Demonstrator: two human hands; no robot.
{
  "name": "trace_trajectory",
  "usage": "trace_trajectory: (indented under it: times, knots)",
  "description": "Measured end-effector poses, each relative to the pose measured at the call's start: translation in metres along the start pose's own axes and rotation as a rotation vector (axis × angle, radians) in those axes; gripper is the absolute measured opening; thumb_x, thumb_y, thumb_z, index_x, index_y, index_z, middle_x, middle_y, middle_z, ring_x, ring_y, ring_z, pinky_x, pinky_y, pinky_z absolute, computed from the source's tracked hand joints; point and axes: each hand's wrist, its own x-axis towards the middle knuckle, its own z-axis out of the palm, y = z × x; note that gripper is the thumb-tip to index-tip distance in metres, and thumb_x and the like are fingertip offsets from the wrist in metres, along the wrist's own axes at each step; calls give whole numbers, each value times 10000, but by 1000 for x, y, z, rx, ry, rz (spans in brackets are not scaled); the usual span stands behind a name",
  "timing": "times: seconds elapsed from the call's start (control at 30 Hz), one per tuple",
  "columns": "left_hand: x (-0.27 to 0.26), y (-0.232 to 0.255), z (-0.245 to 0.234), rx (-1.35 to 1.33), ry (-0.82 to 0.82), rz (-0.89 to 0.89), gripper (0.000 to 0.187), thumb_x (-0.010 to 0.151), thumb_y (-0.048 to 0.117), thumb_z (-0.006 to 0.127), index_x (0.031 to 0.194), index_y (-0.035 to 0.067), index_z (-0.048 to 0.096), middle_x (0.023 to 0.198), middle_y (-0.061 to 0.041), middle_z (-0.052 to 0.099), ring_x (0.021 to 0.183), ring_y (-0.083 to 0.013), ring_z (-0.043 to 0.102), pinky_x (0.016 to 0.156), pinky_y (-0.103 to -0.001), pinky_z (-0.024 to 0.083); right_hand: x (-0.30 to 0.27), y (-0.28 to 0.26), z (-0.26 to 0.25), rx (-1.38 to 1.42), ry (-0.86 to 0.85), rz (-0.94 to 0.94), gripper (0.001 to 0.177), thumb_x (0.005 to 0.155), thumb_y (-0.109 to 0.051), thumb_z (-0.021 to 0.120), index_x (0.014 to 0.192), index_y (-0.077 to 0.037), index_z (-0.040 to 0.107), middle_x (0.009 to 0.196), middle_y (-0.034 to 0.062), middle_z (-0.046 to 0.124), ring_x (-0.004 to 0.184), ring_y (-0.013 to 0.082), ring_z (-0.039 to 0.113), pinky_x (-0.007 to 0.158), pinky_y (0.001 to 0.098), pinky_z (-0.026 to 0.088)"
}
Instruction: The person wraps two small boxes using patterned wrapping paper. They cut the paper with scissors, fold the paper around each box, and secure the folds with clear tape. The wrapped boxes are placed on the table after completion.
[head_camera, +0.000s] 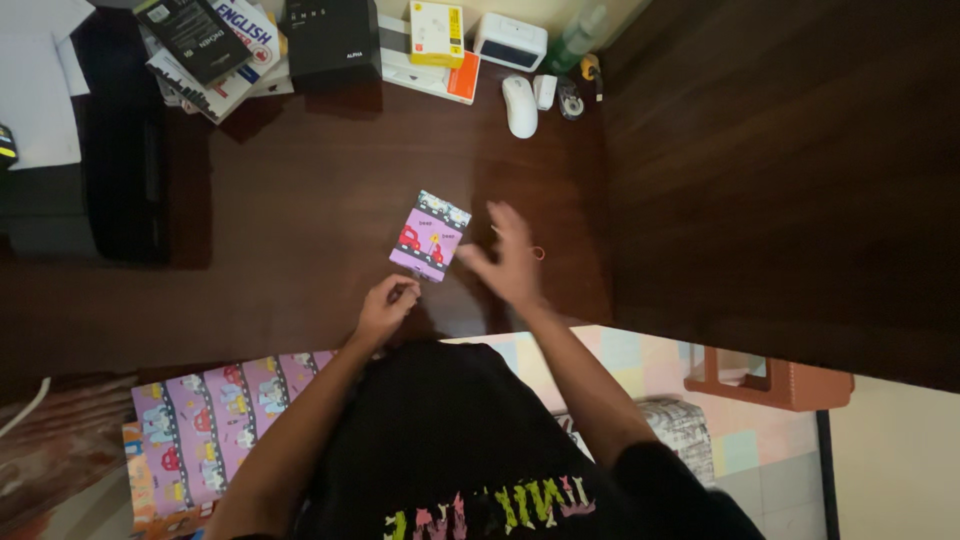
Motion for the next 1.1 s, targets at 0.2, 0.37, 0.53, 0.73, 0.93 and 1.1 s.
trace_trajectory:
  times: [0.2,0.37,0.53,0.73,0.93,1.1]
  knots:
    - [8,-25,-6,-62,-51,-26,212,1000,195,636,1144,44,674,987,-33,711,872,-113,665,735,-275,550,-38,52,-48,-449,90,109,567,814,-328,864,1247,-34,645,1312,197,607,1176,386,575,971,479,490]
    - [12,-35,-8,-68,-42,-100,245,1012,207,628,1185,39,666,1044,-53,727,900,-126,672,754,-288,545,-42,73,-35,-271,92,211,382,831,-235,803,1122,-30,665,1142,158,649,988,326,682,838,415,581]
    - [6,-42,-11,-156,-35,-89,264,1022,185,615,1231,28,644,1094,-80,727,948,-128,668,790,-285,543,-43,91,-24,-494,16,74,177,875,-144,735,1015,-37,719,1099,158,672,982,360,670,868,448,567]
    - [10,-50,-6,-137,-4,-80,265,987,136,620,1231,32,621,1113,-105,742,937,-144,681,774,-289,549,-55,91,-25,-585,-110,-67,147,951,-146,631,991,-27,709,1048,159,653,1044,367,618,898,453,530]
    - [7,-49,-8,-168,-8,-90,220,983,132,618,1182,39,614,1128,-97,747,948,-133,683,786,-290,557,-73,76,-39,-396,-151,-117,142,911,-81,651,1021,-24,720,1031,153,663,1010,352,639,874,448,536]
    - [-3,-42,-6,-165,-9,-53,216,977,141,629,1173,49,624,1121,-95,752,950,-137,678,783,-294,553,-82,79,-20,134,-217,128,236,836,-195,801,931,-21,672,991,106,702,925,238,730,813,369,611]
